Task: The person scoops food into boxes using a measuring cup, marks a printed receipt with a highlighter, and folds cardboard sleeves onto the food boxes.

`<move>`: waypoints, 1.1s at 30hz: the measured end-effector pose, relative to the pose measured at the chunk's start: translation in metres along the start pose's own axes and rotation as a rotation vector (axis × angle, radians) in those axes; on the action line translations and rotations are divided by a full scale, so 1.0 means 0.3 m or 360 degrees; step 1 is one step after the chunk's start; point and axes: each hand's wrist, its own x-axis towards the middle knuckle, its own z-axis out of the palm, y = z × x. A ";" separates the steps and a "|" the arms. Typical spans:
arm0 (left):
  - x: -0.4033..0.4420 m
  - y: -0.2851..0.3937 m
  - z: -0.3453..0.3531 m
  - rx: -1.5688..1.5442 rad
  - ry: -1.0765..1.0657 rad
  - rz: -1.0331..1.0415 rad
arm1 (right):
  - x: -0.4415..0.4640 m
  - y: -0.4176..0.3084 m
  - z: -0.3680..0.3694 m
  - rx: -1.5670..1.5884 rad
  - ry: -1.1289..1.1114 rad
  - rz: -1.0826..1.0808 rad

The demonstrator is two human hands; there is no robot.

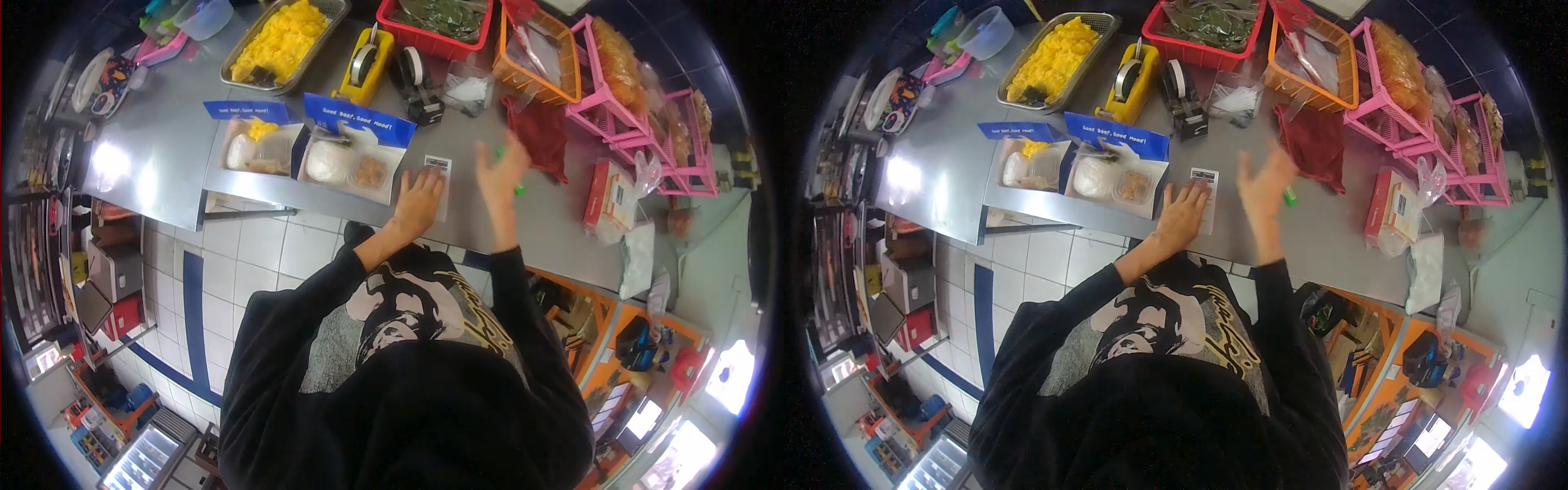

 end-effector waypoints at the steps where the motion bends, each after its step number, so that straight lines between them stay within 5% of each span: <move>1: 0.014 0.002 -0.016 -0.0002 -0.0002 0.0014 | 0.031 -0.056 0.063 0.0201 -0.0170 0.0015; 4: 0.058 0.008 -0.061 -0.0220 -0.0136 -0.0107 | 0.116 -0.179 0.253 0.0519 -0.0278 0.0088; 7: 0.081 -0.005 -0.046 -0.0088 0.0126 -0.0193 | 0.171 -0.227 0.320 0.0411 -0.0530 0.0260; 9: 0.109 -0.014 -0.037 -0.0216 -0.0025 -0.0359 | 0.178 -0.202 0.308 0.0374 -0.0427 0.0222; 10: 0.117 -0.021 -0.021 0.0020 0.0318 -0.0278 | 0.175 -0.205 0.265 0.0354 -0.0382 0.0269; 14: 0.142 -0.049 0.000 -0.0243 0.0401 -0.0134 | 0.080 -0.162 0.112 0.0347 -0.0440 0.0268; 17: 0.083 -0.031 -0.058 -0.0677 -0.0078 -0.0112 | 0.009 -0.129 0.094 0.0469 -0.0502 0.0379; 19: 0.038 -0.069 -0.197 -0.0761 -0.0020 0.0003 | -0.001 -0.154 0.076 0.0580 -0.0545 0.0488; 21: -0.009 -0.151 -0.355 -0.1105 0.0600 0.0040 | -0.004 -0.250 0.039 0.0163 -0.0001 -0.0122; 25: -0.101 -0.415 -0.422 -0.0758 0.0973 -0.0666 | -0.083 -0.434 0.083 0.0563 -0.0030 -0.0083; 33: 0.062 -0.480 -0.348 -0.0654 0.1203 -0.0785 | -0.019 -0.579 0.318 0.1361 0.0434 0.0409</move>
